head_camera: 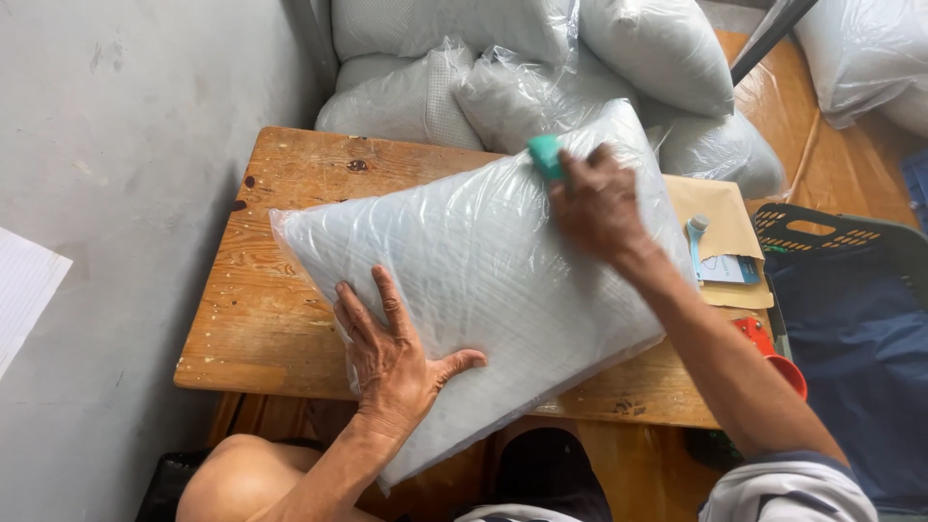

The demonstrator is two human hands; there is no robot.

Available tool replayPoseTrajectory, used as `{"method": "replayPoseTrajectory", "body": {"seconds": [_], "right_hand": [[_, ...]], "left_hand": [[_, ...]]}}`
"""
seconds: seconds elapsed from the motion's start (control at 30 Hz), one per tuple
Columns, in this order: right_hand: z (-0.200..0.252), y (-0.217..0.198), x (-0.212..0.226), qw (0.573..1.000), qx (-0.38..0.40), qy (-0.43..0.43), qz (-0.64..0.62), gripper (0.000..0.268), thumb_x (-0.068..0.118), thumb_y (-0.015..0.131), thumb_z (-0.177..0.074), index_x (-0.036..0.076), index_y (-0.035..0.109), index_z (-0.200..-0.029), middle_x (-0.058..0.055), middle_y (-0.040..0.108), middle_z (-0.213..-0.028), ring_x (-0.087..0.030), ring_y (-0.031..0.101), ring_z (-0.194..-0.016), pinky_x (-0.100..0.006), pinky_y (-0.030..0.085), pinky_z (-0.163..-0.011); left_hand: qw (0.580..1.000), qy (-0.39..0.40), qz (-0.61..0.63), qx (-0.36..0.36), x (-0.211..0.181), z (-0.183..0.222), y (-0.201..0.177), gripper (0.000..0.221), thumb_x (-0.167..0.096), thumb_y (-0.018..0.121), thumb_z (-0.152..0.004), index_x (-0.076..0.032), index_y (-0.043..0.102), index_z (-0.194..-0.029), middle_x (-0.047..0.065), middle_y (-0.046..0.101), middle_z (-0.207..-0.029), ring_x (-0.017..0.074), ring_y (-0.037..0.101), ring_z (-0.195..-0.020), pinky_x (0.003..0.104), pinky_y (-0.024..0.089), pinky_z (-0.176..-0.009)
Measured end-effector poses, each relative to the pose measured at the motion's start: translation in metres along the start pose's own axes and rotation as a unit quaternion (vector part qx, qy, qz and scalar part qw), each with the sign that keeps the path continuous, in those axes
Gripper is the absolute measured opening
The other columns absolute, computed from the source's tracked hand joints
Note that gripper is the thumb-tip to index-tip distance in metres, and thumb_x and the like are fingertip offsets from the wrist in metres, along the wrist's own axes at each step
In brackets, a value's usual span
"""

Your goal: The person uses a brush to scrub the surface of a plastic-wrapped pillow, moving the brush across the top and sides of the bag.

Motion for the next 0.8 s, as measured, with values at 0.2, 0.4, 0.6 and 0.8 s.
{"method": "replayPoseTrajectory", "body": {"seconds": [0.2,0.4,0.6,0.8], "right_hand": [[0.021,-0.069,0.134,0.931,0.269,-0.130,-0.208,0.055,0.032,0.038,-0.101,0.025,0.047,-0.155,-0.016,0.052,-0.117,-0.028,0.050,-0.093,-0.048,0.043,-0.085],[-0.058,-0.016,-0.048,0.979,0.112,0.156,0.062,0.040,0.028,0.045,-0.105,0.001,0.062,-0.130,-0.030,0.050,-0.119,-0.048,0.051,-0.110,-0.060,0.043,-0.091],[-0.002,-0.042,0.130,0.967,0.198,-0.119,-0.109,0.029,0.025,0.045,-0.101,0.008,0.052,-0.124,-0.012,0.044,-0.089,-0.029,0.049,-0.076,-0.046,0.044,-0.062],[-0.084,-0.016,0.056,0.991,0.089,-0.053,-0.087,0.028,0.023,0.053,-0.104,0.011,0.068,-0.124,-0.016,0.043,-0.095,-0.032,0.045,-0.087,-0.041,0.047,-0.067]], "left_hand": [[0.986,0.075,-0.091,-0.119,0.017,0.003,0.025,0.160,-0.102,0.057,-0.053,-0.006,-0.007,-0.163,0.052,0.005,-0.153,0.0710,0.018,-0.140,0.072,0.030,-0.111],[0.982,0.067,-0.115,-0.137,0.009,0.007,0.018,0.178,-0.100,0.082,-0.036,-0.005,0.002,-0.163,0.050,0.017,-0.151,0.0685,0.026,-0.138,0.068,0.036,-0.110],[0.978,0.084,-0.117,-0.149,0.013,0.006,0.022,0.167,-0.102,0.069,-0.047,-0.001,0.003,-0.163,0.052,0.013,-0.151,0.0706,0.025,-0.137,0.070,0.031,-0.113],[0.976,0.089,-0.119,-0.161,0.008,0.014,0.018,0.171,-0.103,0.072,-0.042,-0.002,0.006,-0.163,0.052,0.018,-0.150,0.0679,0.026,-0.139,0.066,0.035,-0.112]]}}
Point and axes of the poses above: each hand's wrist, its own z-axis away from the middle knuckle, its own y-axis out of the palm, x = y × z, the point moved 3 cm from there along -z, towards the middle knuckle
